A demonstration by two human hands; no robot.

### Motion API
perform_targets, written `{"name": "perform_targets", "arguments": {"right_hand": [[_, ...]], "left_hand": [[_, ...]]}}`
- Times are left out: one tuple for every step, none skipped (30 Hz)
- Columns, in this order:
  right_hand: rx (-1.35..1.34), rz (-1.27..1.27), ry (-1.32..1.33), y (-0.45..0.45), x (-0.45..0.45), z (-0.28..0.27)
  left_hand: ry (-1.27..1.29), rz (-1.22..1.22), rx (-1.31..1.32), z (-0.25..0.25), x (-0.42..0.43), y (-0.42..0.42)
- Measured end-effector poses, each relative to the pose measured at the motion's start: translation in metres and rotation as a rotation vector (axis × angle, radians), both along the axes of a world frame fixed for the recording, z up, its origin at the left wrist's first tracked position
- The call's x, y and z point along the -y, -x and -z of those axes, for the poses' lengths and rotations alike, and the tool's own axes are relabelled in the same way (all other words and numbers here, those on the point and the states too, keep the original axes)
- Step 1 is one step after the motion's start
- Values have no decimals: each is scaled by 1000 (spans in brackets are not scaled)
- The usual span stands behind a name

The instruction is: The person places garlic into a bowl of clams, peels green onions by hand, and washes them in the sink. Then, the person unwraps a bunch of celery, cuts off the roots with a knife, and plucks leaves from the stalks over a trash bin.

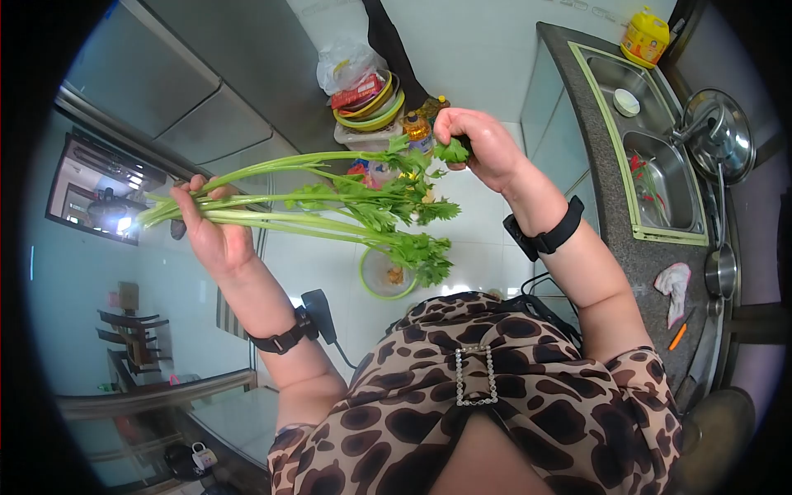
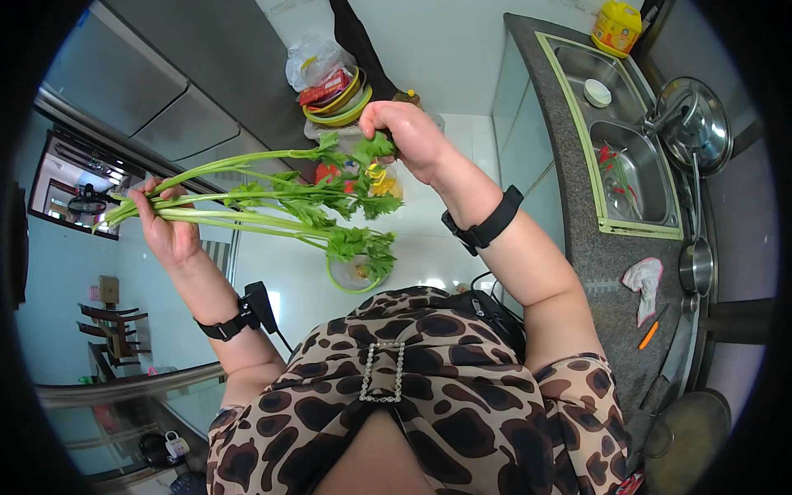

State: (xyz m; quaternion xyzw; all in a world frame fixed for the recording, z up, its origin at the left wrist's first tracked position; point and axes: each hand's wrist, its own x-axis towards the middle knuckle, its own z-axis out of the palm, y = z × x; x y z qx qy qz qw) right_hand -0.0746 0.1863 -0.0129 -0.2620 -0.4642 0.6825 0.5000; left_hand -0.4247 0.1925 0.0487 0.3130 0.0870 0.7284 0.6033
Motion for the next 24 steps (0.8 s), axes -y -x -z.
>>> {"name": "perform_targets", "arguments": {"right_hand": [[-2, 1, -1, 5, 2, -2], [204, 132, -115, 13, 4, -3], [409, 263, -229, 24, 6, -6], [525, 412, -429, 34, 7, -6], [525, 413, -430, 38, 13, -9], [721, 416, -491, 42, 24, -22], [918, 416, -552, 45, 30, -29], [870, 563, -757, 51, 26, -20], [870, 564, -759, 52, 25, -18], [903, 567, -797, 53, 24, -17], [935, 570, -836, 53, 23, -17], [934, 570, -839, 52, 22, -15], [913, 547, -888, 50, 20, -13], [892, 521, -938, 47, 19, -12], [892, 518, -940, 45, 19, -13], [916, 491, -953, 44, 19, -14], [940, 463, -966, 43, 19, -16], [942, 460, -968, 43, 21, -19], [1031, 542, -1048, 44, 24, -22], [1119, 625, -1128, 44, 25, -24], [1121, 624, -1129, 46, 26, -24], [1138, 651, -1144, 47, 26, -22], [1157, 678, -1158, 48, 26, -20], [1159, 677, -1158, 47, 27, -19]], "left_hand": [[12, 7, 15, 1, 0, 1], [25, 14, 30, 2, 0, 1], [23, 14, 29, 3, 0, 1], [40, 8, 38, 3, 0, 1], [57, 1, 48, 4, 1, 0], [56, 2, 48, 4, 2, -1], [56, 12, 52, 4, 3, -3], [55, 23, 56, 3, 3, -5], [53, 23, 57, 3, 4, -6], [46, 27, 42, 3, 6, -7], [37, 31, 27, 3, 6, -7], [35, 30, 28, 2, 7, -6], [39, 16, 25, 0, 8, -6], [44, 1, 23, 0, 9, -6], [43, -2, 26, -1, 10, -5], [47, -24, -2, -1, 10, -5], [52, -46, -30, -2, 11, -5], [52, -48, -27, -2, 12, -6], [48, -84, -59, -3, 14, -9], [45, -120, -90, -4, 15, -12], [45, -121, -88, -6, 17, -15], [31, -152, -118, -8, 20, -19], [17, -183, -148, -10, 22, -22], [18, -182, -146, -12, 24, -24]]}}
